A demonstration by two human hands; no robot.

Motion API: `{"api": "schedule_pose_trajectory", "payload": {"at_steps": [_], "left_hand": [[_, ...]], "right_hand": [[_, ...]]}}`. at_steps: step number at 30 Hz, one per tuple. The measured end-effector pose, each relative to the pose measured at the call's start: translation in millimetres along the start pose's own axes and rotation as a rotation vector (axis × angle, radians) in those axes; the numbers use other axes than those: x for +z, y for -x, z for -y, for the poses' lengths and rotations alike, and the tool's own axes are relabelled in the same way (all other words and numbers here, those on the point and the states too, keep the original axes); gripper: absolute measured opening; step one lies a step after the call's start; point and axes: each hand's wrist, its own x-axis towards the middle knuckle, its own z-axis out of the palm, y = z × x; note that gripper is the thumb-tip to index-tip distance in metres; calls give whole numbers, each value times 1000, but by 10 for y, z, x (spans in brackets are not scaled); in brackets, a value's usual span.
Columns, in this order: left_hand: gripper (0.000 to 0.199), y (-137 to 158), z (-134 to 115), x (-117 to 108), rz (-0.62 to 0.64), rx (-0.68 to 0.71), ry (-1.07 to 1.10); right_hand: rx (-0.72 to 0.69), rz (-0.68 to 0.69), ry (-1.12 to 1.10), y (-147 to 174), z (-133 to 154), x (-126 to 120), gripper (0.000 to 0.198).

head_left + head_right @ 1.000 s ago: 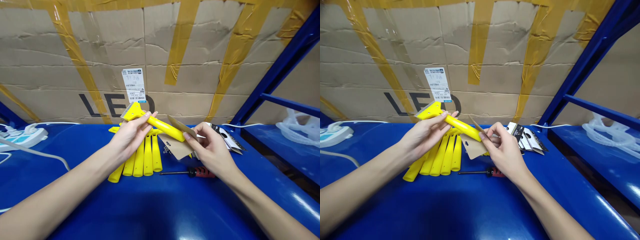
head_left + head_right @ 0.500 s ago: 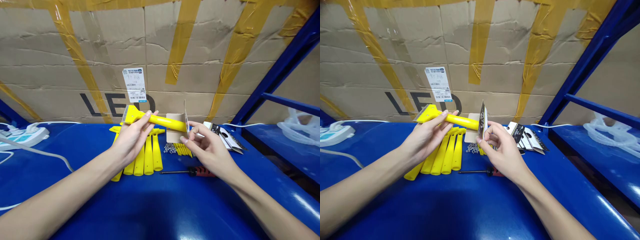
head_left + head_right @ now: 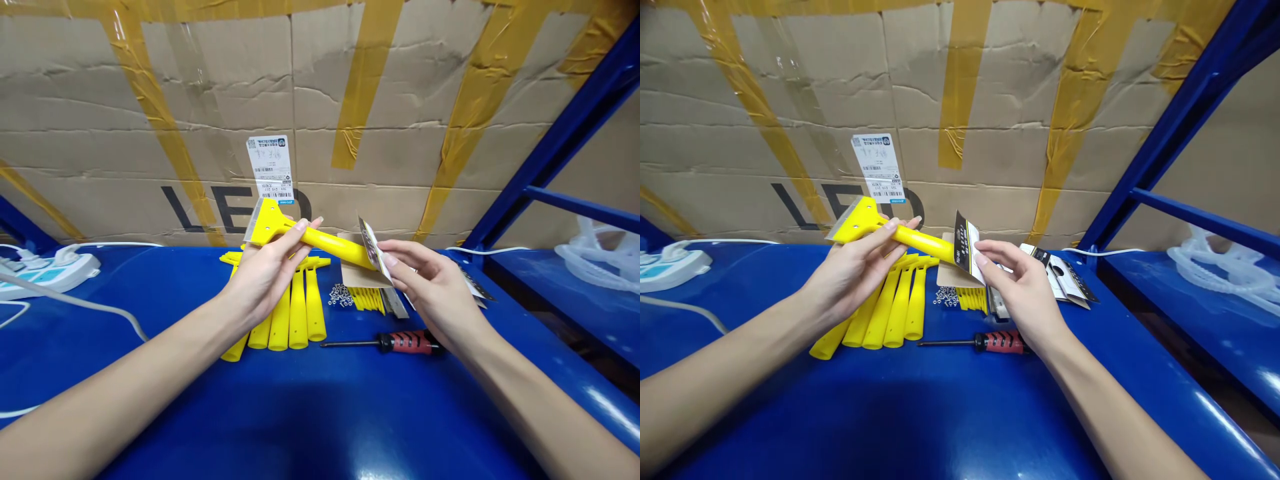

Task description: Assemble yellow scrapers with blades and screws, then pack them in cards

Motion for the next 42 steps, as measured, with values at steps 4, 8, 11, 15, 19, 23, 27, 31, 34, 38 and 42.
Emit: {"api": "schedule_pose_trajectory", "payload": {"at_steps": [4,8,11,15,19,23,27,31,34,38,42], "left_hand": [[13,5,-10,33,-13,23,23],[14,-4,-41,61,-9,59,35],[13,3,-44,66,0,56,34],[14,20,-13,43,27,6,4],[13,17,17,2,96,-7,-24],[19,21,15,-7,138,50,-40],[16,35,8,13,69,65,-68],[7,34,22,18,31,18,-89],[6,39,41,18,55,-13,-103],[18,72,60,31,148,-39,-146],[54,82,74,0,152,11,-263]], "right_hand": [[-18,-23,-10,3,43,-13,32],[-3,53,-123,9,113,-4,44],[35,119,-163,25,130,16,48],[49,138,-117,41,135,39,47],[204,154,-194,45,175,56,59],[367,141,-362,60,196,88,73],[240,100,-306,85,162,128,78],[140,43,-298,93,155,150,80],[171,98,-307,95,180,158,58],[301,232,-320,110,192,159,43],[325,303,-297,136,186,152,41]]}}
